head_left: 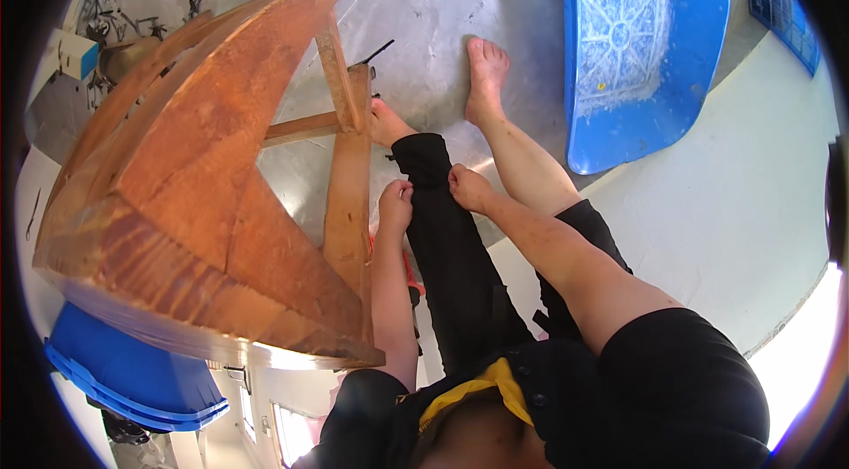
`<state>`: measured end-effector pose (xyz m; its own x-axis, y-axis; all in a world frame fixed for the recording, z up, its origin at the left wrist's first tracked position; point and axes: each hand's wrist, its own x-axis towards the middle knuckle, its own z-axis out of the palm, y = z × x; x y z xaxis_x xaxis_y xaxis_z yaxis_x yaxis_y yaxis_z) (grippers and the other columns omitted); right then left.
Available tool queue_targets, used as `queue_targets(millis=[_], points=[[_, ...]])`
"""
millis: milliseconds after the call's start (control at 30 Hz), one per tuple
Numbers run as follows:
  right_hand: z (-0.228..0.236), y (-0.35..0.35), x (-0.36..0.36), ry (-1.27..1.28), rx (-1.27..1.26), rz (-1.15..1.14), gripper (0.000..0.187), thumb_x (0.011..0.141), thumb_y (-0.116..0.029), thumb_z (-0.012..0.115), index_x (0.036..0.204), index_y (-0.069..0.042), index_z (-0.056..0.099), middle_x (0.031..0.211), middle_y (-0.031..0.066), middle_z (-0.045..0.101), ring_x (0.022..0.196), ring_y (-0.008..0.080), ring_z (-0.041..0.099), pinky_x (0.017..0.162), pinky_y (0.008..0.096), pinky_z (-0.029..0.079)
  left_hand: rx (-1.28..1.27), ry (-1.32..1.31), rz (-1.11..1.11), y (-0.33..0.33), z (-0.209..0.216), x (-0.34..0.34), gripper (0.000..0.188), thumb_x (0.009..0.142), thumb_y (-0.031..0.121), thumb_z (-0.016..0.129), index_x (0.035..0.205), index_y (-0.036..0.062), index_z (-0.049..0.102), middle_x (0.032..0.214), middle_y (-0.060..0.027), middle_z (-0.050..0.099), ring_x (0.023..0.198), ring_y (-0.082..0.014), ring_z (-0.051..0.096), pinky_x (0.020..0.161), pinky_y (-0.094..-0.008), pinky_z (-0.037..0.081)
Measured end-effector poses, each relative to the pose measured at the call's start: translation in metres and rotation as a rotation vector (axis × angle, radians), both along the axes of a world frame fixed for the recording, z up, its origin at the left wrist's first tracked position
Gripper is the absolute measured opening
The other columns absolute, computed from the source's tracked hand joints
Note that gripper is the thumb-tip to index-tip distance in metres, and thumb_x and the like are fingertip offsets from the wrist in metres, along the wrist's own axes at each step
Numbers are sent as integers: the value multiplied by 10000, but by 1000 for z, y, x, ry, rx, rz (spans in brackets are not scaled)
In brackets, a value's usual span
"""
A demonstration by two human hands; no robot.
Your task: The person gathers black quilted garments with floral embroidery from a blue bin and the floor. They use white plastic straps to tie the garments into bundles, securing them with knots. The person then places the finished bundles into a red basket.
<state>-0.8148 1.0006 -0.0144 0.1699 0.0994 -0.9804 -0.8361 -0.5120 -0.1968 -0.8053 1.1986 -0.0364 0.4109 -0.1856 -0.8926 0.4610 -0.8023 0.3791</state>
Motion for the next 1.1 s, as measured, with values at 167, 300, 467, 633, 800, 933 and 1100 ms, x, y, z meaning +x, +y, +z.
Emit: queue_targets(millis=[167, 300, 467, 633, 800, 933, 1100], points=[[25, 2, 0, -8, 116, 64, 357, 855, -369, 492, 899, -17, 534, 860, 216, 609, 858, 373, 579, 755, 422, 446, 231, 179, 660, 21, 15, -36, 214, 895, 185, 468, 1009, 19, 540, 933, -117, 593, 856, -224, 568, 778, -326, 451], [69, -2, -3, 92, 230, 93, 447, 851, -456, 474, 910, -20, 552, 858, 213, 611, 850, 371, 582, 750, 425, 447, 88, 487, 1213, 11, 106, -45, 215, 927, 234, 438, 994, 52, 530, 881, -55, 578, 800, -153, 551, 736, -293, 464], [158, -18, 29, 89, 323, 249, 511, 830, -508, 459, 940, -26, 587, 883, 200, 625, 886, 349, 591, 782, 419, 451, -20, 439, 1034, 16, 214, -40, 143, 870, 170, 578, 824, 79, 478, 757, 24, 490, 691, -62, 452, 627, -207, 396], [231, -34, 25, -7, 518, 363, 449, 806, -510, 508, 836, -68, 581, 776, 197, 611, 795, 391, 585, 698, 450, 456, -66, 387, 757, 15, 286, -26, 275, 812, 126, 652, 699, 118, 402, 663, 69, 413, 607, -29, 366, 543, -183, 316], [295, -42, 31, -135, 665, 502, 427, 797, -494, 526, 724, -74, 558, 667, 157, 595, 742, 358, 591, 664, 445, 457, -131, 479, 881, 31, 336, -40, 233, 847, 171, 608, 674, 88, 477, 661, 64, 438, 616, -37, 378, 576, -196, 322], [315, -47, 36, -147, 787, 576, 376, 827, -452, 499, 796, -93, 605, 789, 141, 619, 841, 315, 594, 750, 408, 461, -157, 384, 827, 47, 350, -51, 220, 882, 188, 551, 705, 58, 555, 713, 12, 526, 673, -78, 478, 653, -193, 371], [296, -65, 63, 54, 549, 356, 416, 807, -516, 514, 828, -110, 597, 783, 88, 614, 800, 279, 601, 726, 375, 468, 219, -21, 780, 112, 344, -27, 125, 866, 163, 571, 821, 47, 581, 679, 7, 545, 578, -59, 473, 541, -198, 387]])
